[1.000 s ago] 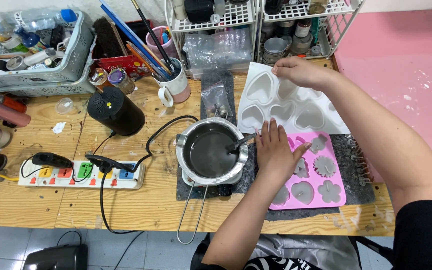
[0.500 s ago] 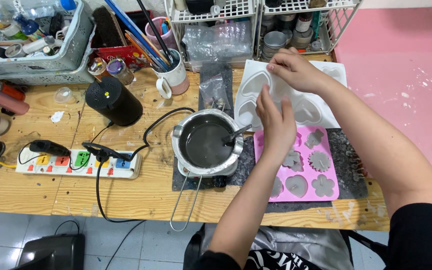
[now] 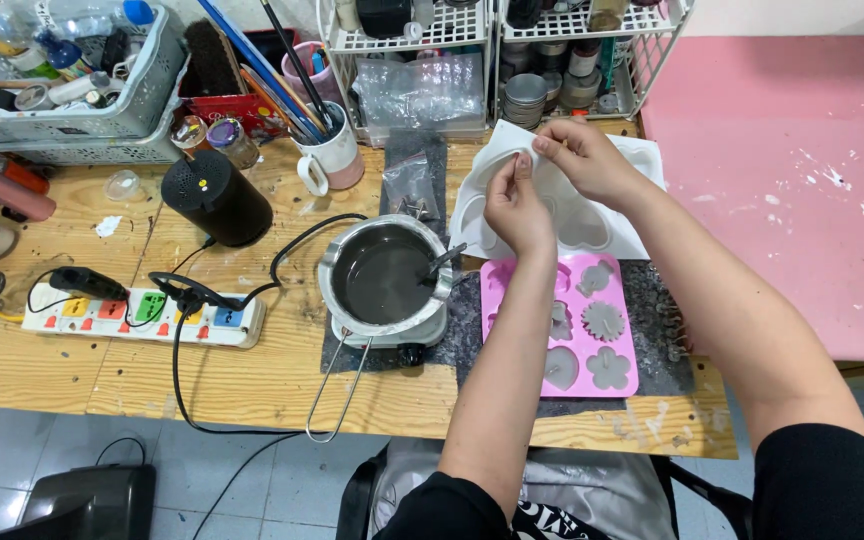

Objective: Melting wax in a pot on a heating element and pouring it into silicone molds to create shapes.

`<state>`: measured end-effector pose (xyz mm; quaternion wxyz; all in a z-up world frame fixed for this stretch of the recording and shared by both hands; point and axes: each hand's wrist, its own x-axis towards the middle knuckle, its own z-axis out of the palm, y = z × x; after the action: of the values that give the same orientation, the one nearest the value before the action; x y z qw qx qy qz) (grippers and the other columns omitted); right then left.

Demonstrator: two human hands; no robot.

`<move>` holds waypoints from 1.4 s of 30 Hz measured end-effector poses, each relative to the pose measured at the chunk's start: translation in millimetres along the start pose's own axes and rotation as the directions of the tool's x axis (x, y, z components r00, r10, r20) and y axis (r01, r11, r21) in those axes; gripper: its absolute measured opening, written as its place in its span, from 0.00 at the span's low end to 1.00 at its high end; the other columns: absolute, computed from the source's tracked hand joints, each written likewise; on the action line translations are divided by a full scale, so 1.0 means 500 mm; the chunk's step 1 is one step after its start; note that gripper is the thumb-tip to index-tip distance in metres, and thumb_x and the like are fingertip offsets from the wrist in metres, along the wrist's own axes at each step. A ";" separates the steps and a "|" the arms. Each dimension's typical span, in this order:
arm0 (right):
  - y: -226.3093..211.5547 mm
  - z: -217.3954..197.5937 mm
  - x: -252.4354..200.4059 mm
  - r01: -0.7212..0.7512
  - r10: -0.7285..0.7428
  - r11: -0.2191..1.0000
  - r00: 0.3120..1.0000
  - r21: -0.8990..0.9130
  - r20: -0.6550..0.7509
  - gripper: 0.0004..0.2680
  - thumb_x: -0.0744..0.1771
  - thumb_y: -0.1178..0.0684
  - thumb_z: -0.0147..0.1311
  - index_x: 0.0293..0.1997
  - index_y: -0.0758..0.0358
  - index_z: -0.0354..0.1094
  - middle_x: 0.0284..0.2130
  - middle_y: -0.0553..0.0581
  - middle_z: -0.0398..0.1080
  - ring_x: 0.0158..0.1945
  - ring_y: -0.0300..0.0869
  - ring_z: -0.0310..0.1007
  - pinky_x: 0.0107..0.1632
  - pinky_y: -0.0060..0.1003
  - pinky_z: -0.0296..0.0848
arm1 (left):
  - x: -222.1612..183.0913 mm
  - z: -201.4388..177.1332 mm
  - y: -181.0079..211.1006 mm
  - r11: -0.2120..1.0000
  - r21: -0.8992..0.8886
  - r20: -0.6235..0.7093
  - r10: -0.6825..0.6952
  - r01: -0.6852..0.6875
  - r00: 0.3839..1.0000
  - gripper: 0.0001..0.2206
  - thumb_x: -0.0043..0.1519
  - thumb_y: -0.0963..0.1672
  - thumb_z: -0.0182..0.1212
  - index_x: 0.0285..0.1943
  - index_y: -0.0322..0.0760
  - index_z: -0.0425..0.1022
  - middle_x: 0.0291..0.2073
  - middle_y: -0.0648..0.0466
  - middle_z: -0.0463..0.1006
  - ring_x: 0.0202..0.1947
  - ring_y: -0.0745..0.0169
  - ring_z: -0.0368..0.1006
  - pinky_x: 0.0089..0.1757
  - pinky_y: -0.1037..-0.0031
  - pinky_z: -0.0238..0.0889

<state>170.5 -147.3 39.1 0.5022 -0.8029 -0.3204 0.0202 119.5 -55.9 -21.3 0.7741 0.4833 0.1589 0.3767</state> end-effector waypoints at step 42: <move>-0.010 -0.053 -0.044 0.095 -0.137 0.872 0.989 -0.481 -0.053 0.11 0.67 0.61 0.57 0.56 0.61 0.74 0.52 0.64 0.73 0.58 0.56 0.71 0.61 0.49 0.69 | -0.160 -0.217 0.251 0.548 0.625 0.764 -0.284 -0.556 0.579 0.26 0.66 0.50 0.54 0.66 0.25 0.67 0.67 0.34 0.65 0.70 0.33 0.56 0.67 0.52 0.47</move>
<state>159.9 -178.6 49.6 0.3025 -0.8812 -0.3415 -0.1237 -53.5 -15.4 25.8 0.3972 0.9106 -0.0956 0.0627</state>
